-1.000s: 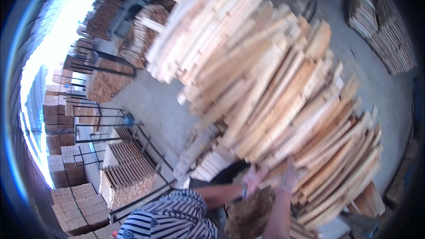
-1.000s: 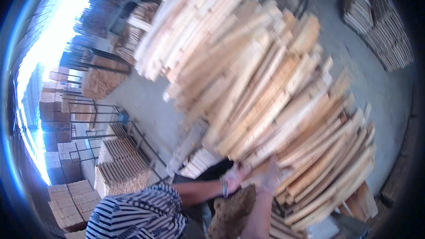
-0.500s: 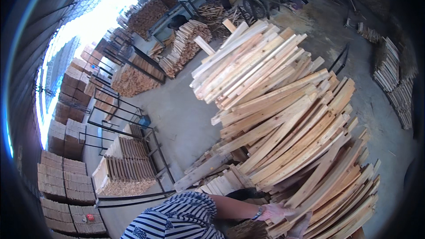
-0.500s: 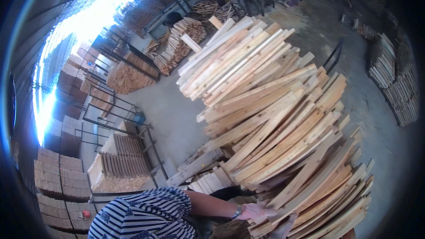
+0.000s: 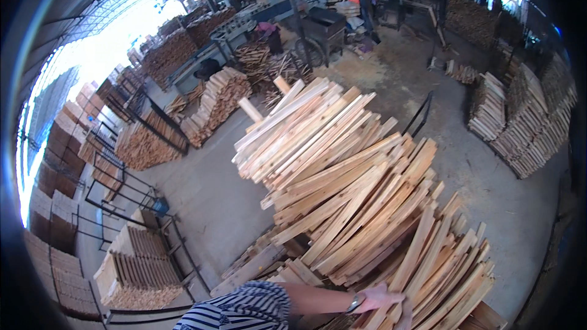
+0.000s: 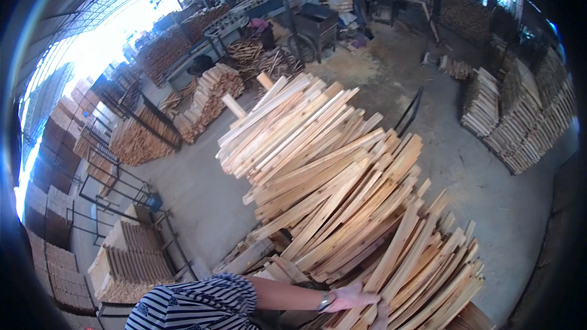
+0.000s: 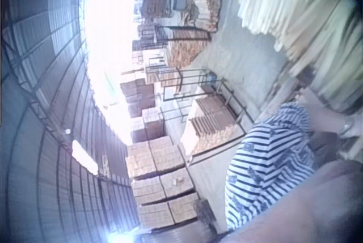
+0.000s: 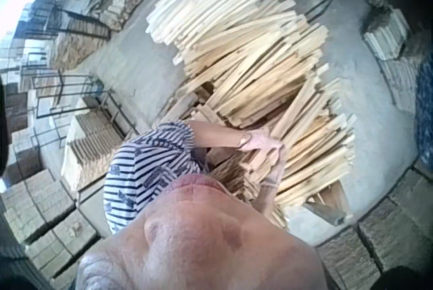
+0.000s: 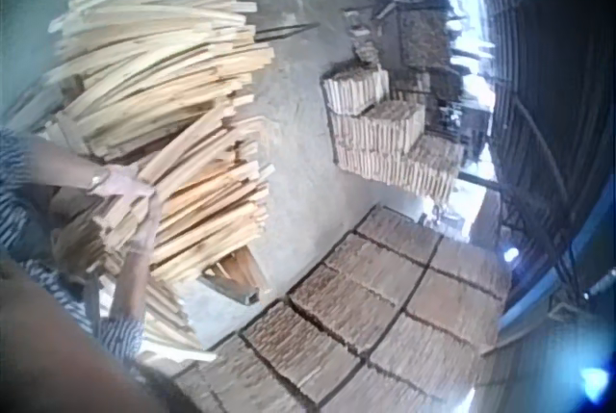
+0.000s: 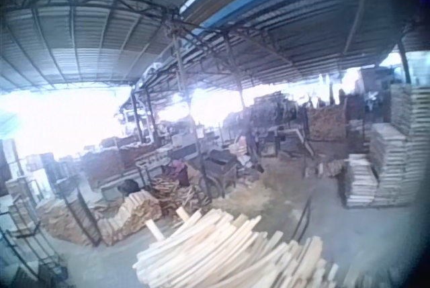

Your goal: The person picks up wooden planks from a large pile on the floor and places them onto a wooden pallet. They repeatedly grab handfuls of planks and arrange them in a stack on the pallet.

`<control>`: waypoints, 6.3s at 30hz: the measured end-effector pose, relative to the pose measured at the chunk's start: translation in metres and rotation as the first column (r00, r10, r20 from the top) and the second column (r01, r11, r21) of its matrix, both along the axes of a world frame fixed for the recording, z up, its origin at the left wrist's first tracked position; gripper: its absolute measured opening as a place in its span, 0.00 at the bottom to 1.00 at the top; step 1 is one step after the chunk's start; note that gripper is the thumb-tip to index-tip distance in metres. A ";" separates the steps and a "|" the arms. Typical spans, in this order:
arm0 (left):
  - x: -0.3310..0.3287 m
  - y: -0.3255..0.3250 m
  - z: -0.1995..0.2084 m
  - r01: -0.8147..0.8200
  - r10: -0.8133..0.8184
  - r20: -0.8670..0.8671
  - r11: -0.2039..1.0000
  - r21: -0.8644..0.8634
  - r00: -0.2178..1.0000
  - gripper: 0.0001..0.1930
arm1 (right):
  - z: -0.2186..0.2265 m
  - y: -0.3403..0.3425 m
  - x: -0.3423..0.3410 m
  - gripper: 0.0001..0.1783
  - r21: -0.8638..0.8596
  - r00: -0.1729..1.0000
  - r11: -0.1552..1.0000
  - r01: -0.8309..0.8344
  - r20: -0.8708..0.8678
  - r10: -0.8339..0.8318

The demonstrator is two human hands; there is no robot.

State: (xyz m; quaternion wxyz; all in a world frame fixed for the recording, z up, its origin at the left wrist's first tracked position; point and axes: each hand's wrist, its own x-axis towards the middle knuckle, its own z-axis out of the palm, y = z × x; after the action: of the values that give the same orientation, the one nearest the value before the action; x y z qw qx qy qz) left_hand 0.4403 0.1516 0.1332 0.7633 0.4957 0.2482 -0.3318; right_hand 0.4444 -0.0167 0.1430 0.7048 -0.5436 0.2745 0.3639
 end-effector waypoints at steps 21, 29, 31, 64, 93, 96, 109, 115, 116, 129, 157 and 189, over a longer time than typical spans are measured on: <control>-0.056 -0.022 0.159 0.093 -0.058 0.247 0.987 -0.134 0.967 0.57 | 0.202 -0.031 -0.115 0.47 -0.413 0.846 0.910 -0.022 0.478 0.237; -0.089 -0.064 0.114 0.483 -0.054 0.705 0.765 -0.426 0.707 0.28 | 0.196 -0.108 -0.207 0.57 -0.291 0.735 0.942 0.168 0.674 0.077; -0.118 -0.070 0.137 0.241 -0.790 0.613 0.592 0.769 -0.016 0.19 | 0.213 -0.104 -0.228 0.61 -0.353 0.621 0.887 0.297 0.777 0.101; -0.300 -0.410 0.209 0.995 -0.765 0.637 0.071 -0.066 0.096 0.43 | 0.181 -0.291 -0.492 0.67 -0.211 0.303 0.316 0.925 0.912 -0.278; -0.114 -0.345 0.076 0.230 -0.938 0.300 0.258 0.938 -0.170 0.42 | 0.045 -0.239 -0.371 0.55 -0.581 0.436 0.135 0.803 0.418 -0.797; -0.073 -0.340 0.051 0.459 -0.993 0.118 0.102 0.883 -0.006 0.43 | 0.054 -0.235 -0.359 0.55 -0.533 0.481 0.256 0.806 0.339 -0.809; -0.025 -0.337 -0.049 0.870 -0.977 0.078 0.213 0.446 0.199 0.28 | 0.030 -0.202 -0.255 0.52 -0.679 0.496 0.156 0.718 0.340 -0.799; -0.061 -0.351 0.011 0.815 -0.994 0.016 0.098 0.572 0.109 0.26 | -0.019 -0.228 -0.335 0.39 -0.899 0.830 0.029 0.438 0.392 -0.397; -0.055 -0.344 0.004 0.814 -0.993 0.019 0.107 0.571 0.118 0.27 | -0.022 -0.228 -0.349 0.37 -0.776 0.653 0.005 0.631 0.527 -0.544; -0.033 -0.346 -0.039 0.635 -0.992 0.124 0.111 0.764 0.023 0.28 | 0.045 -0.245 -0.385 0.50 -0.964 0.842 -0.261 0.055 0.186 -0.506; -0.006 -0.355 -0.163 0.570 -0.954 0.143 -0.036 0.821 -0.265 0.33 | 0.097 -0.202 -0.465 0.54 -0.769 0.544 -0.148 0.622 0.560 -0.625; -0.048 -0.336 -0.015 0.674 -0.993 0.086 0.122 0.728 0.087 0.33 | 0.118 -0.200 -0.384 0.47 -0.972 0.774 -0.201 -0.120 0.035 -0.632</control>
State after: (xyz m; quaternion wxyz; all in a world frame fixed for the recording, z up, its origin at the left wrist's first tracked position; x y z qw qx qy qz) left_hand 0.3922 -0.1844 0.1180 0.2649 0.7938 -0.2689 -0.4768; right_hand 0.0599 -0.2171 0.2605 0.0154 -0.6854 0.7279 -0.0113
